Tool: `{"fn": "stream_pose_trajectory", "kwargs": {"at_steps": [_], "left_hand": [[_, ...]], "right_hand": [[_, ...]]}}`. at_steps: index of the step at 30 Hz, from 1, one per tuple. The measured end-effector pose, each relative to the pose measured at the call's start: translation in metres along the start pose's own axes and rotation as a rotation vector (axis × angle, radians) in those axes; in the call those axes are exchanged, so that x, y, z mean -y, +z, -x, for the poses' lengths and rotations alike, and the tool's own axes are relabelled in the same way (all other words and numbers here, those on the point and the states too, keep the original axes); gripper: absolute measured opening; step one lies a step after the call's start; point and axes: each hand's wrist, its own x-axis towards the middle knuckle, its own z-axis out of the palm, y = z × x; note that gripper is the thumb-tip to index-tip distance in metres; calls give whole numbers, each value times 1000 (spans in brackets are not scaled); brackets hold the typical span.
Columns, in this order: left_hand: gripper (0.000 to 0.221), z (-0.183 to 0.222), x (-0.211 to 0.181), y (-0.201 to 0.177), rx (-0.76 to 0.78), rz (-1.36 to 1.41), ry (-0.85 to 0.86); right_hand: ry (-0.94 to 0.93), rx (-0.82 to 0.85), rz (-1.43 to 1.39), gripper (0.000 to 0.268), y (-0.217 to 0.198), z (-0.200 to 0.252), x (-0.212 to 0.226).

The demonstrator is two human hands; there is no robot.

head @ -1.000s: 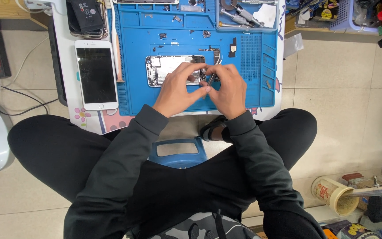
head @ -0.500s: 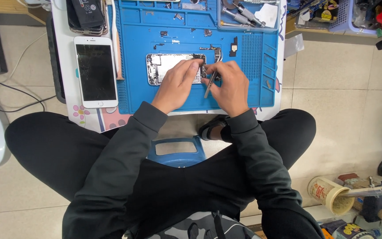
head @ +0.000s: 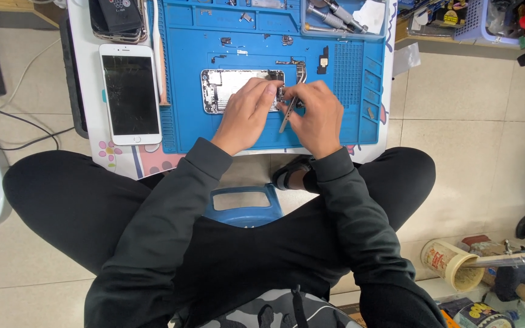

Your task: A person is repairing a mobile phone by manipulating internal components with tools like tweezers and a screwdriver.

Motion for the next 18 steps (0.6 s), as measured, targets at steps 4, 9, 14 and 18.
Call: {"fn": "stream_pose_trajectory", "kwargs": {"at_steps": [4,9,14,18], "left_hand": [[58,0,0,1,4,-34,10],[58,1,4,3,12,5,-26],[55,1,5,2,-6,39,-14],[45,4,1,5,-111,45,-7]], "right_hand": [[-102,0,23,25,4,3,-7],[-179,14,17,25,10,4,-13],[-207,-26,38,25,12,3,-11],[-237,-25,45,27,14,5,-13]]}}
